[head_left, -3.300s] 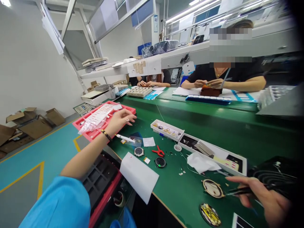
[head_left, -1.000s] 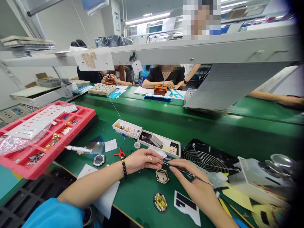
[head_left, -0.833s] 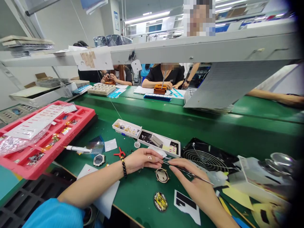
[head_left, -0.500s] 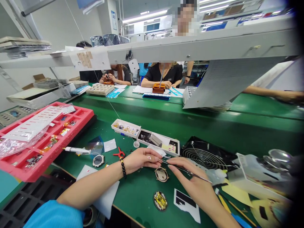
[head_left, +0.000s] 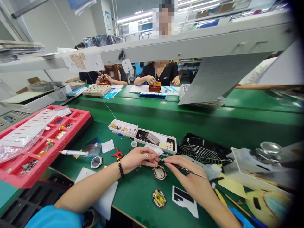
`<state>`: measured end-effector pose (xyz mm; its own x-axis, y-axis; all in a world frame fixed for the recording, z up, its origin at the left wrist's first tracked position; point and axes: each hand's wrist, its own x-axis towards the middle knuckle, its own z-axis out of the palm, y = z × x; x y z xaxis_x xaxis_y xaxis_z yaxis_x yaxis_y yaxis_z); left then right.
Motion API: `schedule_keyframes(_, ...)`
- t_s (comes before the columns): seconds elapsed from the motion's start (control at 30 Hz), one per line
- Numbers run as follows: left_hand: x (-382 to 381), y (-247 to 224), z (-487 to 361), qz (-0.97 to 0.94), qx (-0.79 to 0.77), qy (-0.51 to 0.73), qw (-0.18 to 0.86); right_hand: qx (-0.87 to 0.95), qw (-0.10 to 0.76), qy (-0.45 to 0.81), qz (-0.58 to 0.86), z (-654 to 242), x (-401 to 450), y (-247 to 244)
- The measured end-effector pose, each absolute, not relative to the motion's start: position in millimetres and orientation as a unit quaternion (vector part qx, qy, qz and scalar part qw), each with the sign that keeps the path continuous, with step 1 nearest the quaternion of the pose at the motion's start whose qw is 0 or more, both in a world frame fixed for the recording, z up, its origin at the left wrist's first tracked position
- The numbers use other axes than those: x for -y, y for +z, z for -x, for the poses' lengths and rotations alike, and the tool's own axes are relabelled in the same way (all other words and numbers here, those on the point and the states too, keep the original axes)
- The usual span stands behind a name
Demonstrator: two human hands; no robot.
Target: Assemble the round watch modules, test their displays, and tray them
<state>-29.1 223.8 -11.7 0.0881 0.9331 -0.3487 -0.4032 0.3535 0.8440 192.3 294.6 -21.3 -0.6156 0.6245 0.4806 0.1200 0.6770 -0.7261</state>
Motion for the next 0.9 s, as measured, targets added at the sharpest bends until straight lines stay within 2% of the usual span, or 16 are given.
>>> schedule_keyframes(0.9, -222.9, -8.8, 29.6, -0.298, -0.485, 0.483, 0.665, 0.835, 0.384, 0.326, 0.221, -191.9, -292.9, -23.6)
